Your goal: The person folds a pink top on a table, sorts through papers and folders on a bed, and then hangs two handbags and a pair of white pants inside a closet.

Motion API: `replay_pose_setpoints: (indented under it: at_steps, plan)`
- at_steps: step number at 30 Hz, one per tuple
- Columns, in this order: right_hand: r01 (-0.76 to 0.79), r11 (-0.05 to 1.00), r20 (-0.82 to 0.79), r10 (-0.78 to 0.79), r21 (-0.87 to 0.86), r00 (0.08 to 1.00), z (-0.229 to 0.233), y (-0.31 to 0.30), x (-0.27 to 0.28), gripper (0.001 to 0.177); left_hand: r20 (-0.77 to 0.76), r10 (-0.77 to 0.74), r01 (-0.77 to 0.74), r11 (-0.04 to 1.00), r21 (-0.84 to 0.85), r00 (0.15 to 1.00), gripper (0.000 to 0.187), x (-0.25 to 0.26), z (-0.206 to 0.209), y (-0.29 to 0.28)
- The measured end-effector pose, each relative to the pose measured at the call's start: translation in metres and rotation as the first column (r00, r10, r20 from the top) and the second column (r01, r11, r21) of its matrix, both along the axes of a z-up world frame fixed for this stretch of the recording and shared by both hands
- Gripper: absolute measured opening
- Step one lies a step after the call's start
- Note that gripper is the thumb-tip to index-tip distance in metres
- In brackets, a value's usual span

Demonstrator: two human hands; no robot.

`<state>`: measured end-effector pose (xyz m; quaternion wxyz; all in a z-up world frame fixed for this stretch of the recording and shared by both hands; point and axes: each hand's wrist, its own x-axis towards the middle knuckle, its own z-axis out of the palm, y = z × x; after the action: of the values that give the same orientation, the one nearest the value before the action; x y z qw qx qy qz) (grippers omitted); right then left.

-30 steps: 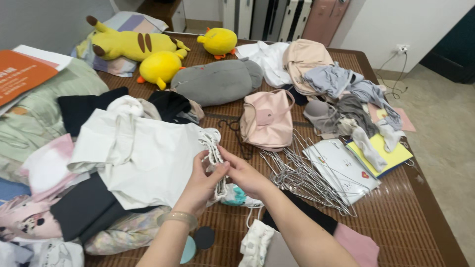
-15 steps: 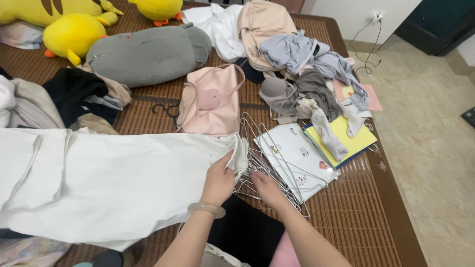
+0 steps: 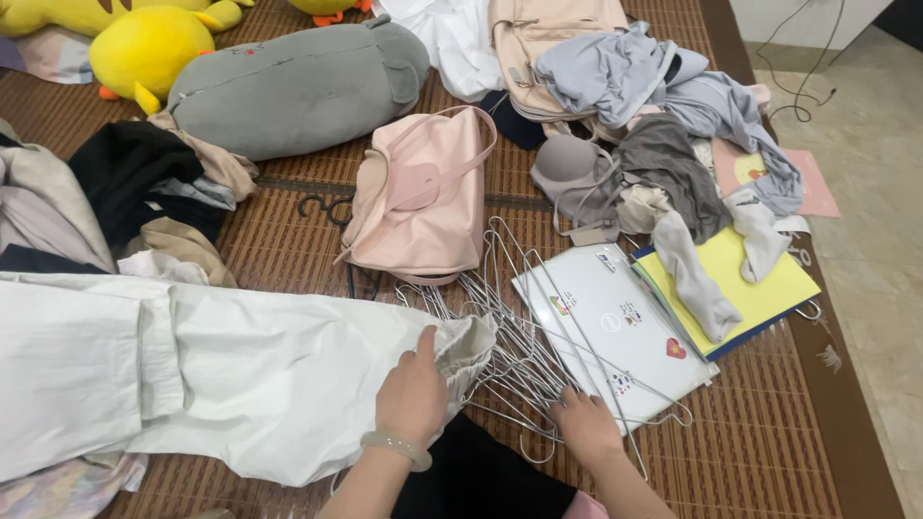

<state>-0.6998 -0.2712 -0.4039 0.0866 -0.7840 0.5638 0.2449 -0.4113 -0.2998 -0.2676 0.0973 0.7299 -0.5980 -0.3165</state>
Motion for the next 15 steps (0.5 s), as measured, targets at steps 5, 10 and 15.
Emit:
replay_pose_setpoints:
  at_steps: [5,10,15]
  plan:
    - [0.373,0.904,0.607,-0.180,-0.208,0.774,0.050,-0.020,0.009,0.041,-0.326,0.092,-0.148,0.977,-0.151,0.941,0.058,0.036,-0.013,-0.014]
    - [0.785,0.589,0.797,-0.372,-0.195,0.477,0.131,-0.085,0.040,0.033,-0.262,0.272,-0.303,0.950,-0.082,0.926,0.044,0.065,0.053,-0.032]
    - [0.712,0.694,0.456,-0.601,-0.110,0.656,0.160,-0.131,0.044,0.041,-0.147,0.310,-0.340,0.896,-0.286,0.939,0.052,0.111,0.103,-0.042]
